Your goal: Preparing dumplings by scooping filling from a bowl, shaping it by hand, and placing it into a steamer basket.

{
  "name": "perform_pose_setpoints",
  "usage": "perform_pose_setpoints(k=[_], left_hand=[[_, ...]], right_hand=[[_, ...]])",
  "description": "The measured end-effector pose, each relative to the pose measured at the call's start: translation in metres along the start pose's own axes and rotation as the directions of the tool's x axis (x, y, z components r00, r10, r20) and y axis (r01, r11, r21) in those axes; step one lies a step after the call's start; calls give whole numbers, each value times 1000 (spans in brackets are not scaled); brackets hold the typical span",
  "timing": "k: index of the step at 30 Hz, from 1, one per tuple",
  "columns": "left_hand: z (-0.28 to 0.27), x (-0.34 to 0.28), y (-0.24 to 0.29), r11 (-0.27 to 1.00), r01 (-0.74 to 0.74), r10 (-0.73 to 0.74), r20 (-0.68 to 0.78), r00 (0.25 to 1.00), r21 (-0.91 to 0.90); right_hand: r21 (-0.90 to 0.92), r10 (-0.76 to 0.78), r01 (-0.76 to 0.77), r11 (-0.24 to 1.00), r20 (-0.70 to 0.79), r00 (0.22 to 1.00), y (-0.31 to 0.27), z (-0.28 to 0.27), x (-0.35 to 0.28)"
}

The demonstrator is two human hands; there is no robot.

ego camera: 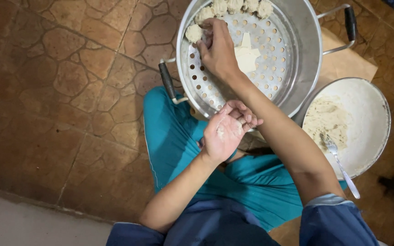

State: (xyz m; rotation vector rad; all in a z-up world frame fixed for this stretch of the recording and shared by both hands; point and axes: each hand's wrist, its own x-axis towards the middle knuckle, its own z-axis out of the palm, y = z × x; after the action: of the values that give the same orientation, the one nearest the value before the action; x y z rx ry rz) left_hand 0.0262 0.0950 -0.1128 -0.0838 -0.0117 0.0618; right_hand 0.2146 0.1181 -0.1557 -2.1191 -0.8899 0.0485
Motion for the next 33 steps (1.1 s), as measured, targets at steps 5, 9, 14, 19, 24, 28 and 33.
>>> perform_pose_setpoints(k=[5, 9, 14, 19, 24, 28, 33], left_hand=[[3, -1, 2, 1000, 0, 0, 8, 1000, 13], [1, -1, 1, 1000, 3, -3, 24, 1000, 6], [4, 0, 2, 1000, 4, -4, 17, 1000, 7], [4, 1, 3, 1000, -7, 8, 25, 1000, -25], [1, 1, 3, 999, -9, 9, 6, 1000, -44], [2, 1, 3, 999, -5, 6, 12, 1000, -37], [6, 2, 5, 1000, -1, 1, 6, 1000, -31]], right_hand=[[286, 133, -147, 947, 71, 989, 2, 2, 1], [404, 125, -156, 901, 102, 987, 8, 2, -2], [204, 160, -153, 967, -15, 987, 0, 2, -7], [16, 98, -98, 995, -16, 995, 0, 2, -2], [-79, 44, -48, 996, -44, 998, 3, 2, 4], [-66, 33, -37, 997, -60, 998, 7, 0, 2], [-85, 87, -90, 992, -40, 995, 6, -2, 2]])
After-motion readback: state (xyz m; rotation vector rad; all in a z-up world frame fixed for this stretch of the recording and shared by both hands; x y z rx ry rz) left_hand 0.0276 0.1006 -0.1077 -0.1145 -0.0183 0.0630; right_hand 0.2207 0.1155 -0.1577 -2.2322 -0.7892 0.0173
